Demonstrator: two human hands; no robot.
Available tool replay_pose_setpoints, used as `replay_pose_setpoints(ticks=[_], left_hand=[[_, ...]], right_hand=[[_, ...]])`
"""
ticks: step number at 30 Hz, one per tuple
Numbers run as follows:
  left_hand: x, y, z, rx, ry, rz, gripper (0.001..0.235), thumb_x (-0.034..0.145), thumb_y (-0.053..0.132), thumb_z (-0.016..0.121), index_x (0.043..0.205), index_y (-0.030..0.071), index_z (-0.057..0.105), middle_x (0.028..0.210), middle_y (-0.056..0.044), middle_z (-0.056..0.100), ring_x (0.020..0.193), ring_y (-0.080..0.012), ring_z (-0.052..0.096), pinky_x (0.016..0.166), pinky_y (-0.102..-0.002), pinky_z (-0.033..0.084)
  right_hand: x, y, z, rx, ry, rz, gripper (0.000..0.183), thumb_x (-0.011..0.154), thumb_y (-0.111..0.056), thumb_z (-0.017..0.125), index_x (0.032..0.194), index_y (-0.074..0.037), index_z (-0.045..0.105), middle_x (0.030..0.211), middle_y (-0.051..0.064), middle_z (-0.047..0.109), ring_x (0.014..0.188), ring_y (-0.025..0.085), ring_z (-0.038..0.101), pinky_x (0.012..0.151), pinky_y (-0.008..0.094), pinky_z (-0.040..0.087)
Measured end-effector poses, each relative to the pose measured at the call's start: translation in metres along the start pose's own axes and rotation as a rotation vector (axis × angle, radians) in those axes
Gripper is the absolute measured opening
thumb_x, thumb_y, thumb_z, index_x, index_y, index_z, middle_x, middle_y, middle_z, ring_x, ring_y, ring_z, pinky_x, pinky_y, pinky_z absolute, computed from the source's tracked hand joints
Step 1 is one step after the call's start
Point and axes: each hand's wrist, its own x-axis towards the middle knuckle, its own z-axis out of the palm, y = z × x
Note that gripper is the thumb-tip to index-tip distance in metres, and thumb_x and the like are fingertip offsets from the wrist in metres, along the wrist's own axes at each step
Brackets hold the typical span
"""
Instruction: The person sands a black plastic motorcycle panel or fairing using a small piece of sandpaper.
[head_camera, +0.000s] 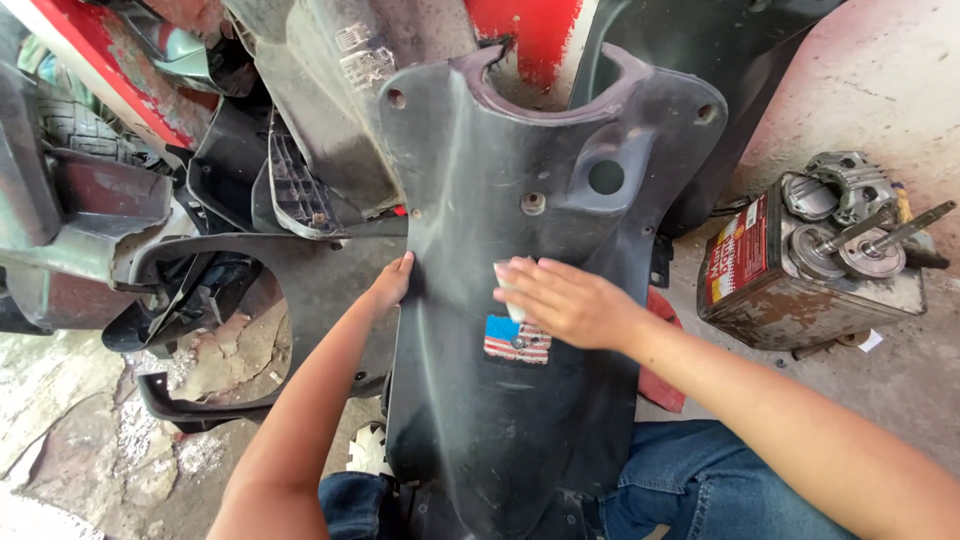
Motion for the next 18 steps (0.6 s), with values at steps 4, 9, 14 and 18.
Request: replay_pose_setpoints(ticks=[4,9,14,18], left_hand=[[-0.001,0.001,-0.002,0.089,0.038,0.053,0.067,0.103,0.063,0.035,0.144,0.014,0.057,0.118,-0.006,0.072,0.096,-0.019,0.069,0.073,-0.041,0.058],[-0.006,0.005,-0.004,0.091,-0.018,-0.006,0.065,0.102,0.064,0.032,0.142,0.019,0.058,0.115,-0.008,0.072,0.09,-0.0208,0.067,0.067,-0.041,0.055],[-0.005,0.005,-0.004,0.09,-0.002,0.001,0.066,0.102,0.065,0.032,0.141,0.019,0.057,0.116,-0.005,0.071,0.093,-0.0196,0.068,0.069,-0.04,0.056],[-0.008,0.008,-0.004,0.119,0.003,-0.001,0.066,0.102,0.065,0.032,0.143,0.02,0.056,0.117,-0.005,0.071,0.095,-0.0204,0.067,0.07,-0.042,0.055]], right_hand=[[-0.006,-0.016,0.012,0.152,0.029,-0.135,0.052,0.106,-0.038,0.054,0.152,-0.014,0.054,0.157,0.008,0.052,0.148,0.02,0.044,0.127,0.039,0.022],[0.007,0.01,-0.01,-0.124,0.094,-0.017,0.044,0.108,-0.034,0.055,0.149,-0.018,0.056,0.157,0.002,0.052,0.148,0.016,0.045,0.128,0.04,0.018],[0.0,-0.011,-0.009,-0.017,0.082,0.025,0.043,0.107,-0.033,0.053,0.146,-0.018,0.059,0.153,0.004,0.056,0.145,0.018,0.048,0.126,0.039,0.022],[-0.001,-0.013,-0.001,-0.026,0.097,-0.192,0.047,0.104,-0.036,0.053,0.144,-0.015,0.064,0.151,0.005,0.06,0.142,0.016,0.051,0.12,0.035,0.031]])
